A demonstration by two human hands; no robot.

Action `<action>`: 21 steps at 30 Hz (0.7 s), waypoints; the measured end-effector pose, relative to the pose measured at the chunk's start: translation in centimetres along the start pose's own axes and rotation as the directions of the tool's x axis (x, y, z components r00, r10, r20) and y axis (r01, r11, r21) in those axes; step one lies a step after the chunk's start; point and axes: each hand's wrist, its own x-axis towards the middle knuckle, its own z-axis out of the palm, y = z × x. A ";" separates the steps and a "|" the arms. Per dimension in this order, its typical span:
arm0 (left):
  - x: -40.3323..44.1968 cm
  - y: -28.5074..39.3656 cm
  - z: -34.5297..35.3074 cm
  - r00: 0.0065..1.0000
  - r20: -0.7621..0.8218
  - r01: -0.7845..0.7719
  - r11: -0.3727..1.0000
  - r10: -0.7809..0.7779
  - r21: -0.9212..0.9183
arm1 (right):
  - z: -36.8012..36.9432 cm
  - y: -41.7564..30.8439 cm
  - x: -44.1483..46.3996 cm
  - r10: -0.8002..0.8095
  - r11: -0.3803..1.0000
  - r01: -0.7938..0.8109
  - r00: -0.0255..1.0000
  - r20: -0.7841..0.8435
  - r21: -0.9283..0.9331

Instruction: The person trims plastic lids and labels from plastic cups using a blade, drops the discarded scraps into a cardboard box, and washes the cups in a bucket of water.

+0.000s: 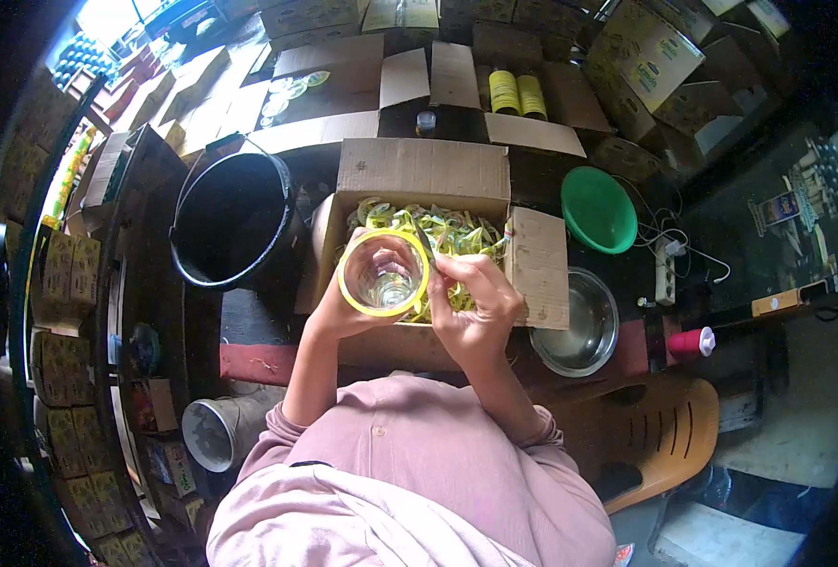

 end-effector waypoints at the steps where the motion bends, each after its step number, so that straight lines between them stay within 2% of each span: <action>1: 0.0 0.1 0.0 1.000 0.011 0.013 1.000 -0.013 0.003 | 0.0 0.0 0.0 -0.002 1.000 0.002 1.000 0.000 -0.008; 5: -0.2 0.1 -0.3 0.993 0.109 -0.054 0.993 0.043 0.102 | -0.1 0.1 0.1 -0.017 0.999 0.017 1.000 0.000 -0.039; 6: -0.5 -0.2 -0.1 0.998 0.069 -0.004 0.998 0.000 0.060 | -0.1 0.1 0.2 -0.025 0.999 0.025 1.000 0.001 -0.032; 9: -0.5 -0.3 -0.2 0.995 0.090 0.034 0.999 -0.031 -0.031 | -0.2 0.2 0.2 -0.031 0.999 0.031 1.000 0.006 -0.012; 12: -0.2 -0.5 0.5 0.999 -0.039 0.024 0.990 -0.030 -0.141 | -0.1 0.1 0.0 -0.003 1.000 0.003 1.000 0.002 0.001; 15: -0.2 -0.7 0.2 0.994 -0.112 -0.023 0.999 0.019 -0.034 | 0.0 -0.2 -0.3 -0.011 0.999 0.011 1.000 0.000 -0.034; 16: -0.2 -0.7 -0.1 0.996 -0.088 -0.023 1.000 0.024 0.014 | 0.0 -0.2 -0.4 -0.015 0.998 0.015 1.000 0.002 -0.063; 19: 0.1 -0.8 0.1 0.996 -0.085 -0.021 0.989 0.008 -0.146 | 0.0 -0.2 -0.5 -0.031 0.993 0.030 1.000 -0.005 -0.116; 21: -0.2 -0.7 0.3 0.995 -0.104 -0.017 0.992 0.003 -0.128 | 0.1 -0.2 -0.6 -0.033 0.991 0.031 0.999 -0.013 -0.130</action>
